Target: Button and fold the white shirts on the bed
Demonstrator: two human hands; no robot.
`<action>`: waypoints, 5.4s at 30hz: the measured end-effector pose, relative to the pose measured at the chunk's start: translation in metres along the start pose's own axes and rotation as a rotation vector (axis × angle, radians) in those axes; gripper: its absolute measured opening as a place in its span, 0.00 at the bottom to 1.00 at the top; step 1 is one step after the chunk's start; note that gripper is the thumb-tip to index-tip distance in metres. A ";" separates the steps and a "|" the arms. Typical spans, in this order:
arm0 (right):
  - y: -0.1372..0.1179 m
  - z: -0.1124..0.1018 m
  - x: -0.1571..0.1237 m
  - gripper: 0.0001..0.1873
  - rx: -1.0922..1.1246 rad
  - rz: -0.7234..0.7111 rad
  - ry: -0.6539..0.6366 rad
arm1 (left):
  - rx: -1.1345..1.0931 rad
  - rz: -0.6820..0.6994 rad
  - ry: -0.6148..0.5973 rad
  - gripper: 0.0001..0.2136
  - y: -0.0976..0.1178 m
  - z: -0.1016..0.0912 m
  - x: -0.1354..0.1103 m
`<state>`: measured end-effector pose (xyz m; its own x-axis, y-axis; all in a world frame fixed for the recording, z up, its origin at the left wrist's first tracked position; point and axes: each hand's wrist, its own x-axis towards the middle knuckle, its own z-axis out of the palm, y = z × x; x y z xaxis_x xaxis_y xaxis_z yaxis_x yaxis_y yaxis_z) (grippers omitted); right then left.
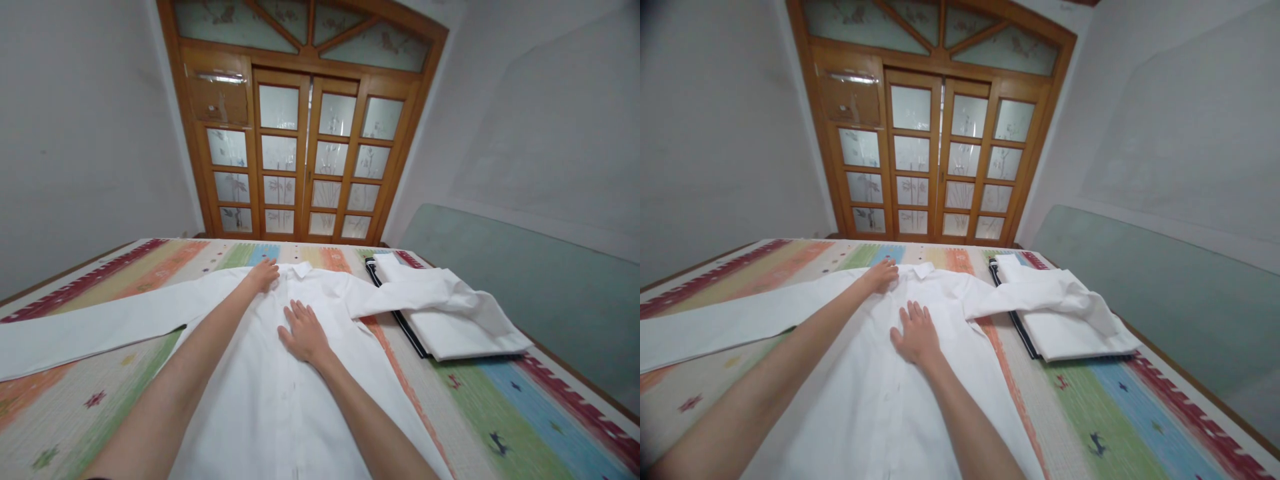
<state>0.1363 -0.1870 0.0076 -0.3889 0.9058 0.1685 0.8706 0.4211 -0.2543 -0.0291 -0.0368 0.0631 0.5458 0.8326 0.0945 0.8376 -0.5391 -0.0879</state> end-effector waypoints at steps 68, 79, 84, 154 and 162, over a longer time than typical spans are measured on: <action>0.035 0.006 0.146 0.17 -0.070 0.454 0.266 | -0.211 -0.346 0.244 0.19 0.061 0.060 -0.052; 0.039 0.011 0.142 0.15 -0.004 0.371 0.256 | -0.240 -0.403 0.254 0.19 0.056 0.058 -0.018; 0.045 0.016 0.144 0.14 0.051 0.406 0.349 | -0.230 -0.436 0.314 0.15 0.054 0.055 -0.007; 0.070 0.029 0.164 0.17 0.856 0.218 0.440 | -0.919 -0.547 0.696 0.04 0.035 0.064 0.030; 0.070 0.031 0.164 0.10 0.813 0.236 0.442 | -0.974 -0.548 0.694 0.04 0.031 0.064 0.031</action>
<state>0.1242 -0.0077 -0.0116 0.0641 0.9417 0.3303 0.3718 0.2847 -0.8836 0.0123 -0.0199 0.0003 -0.2148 0.8904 0.4012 0.4656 -0.2677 0.8435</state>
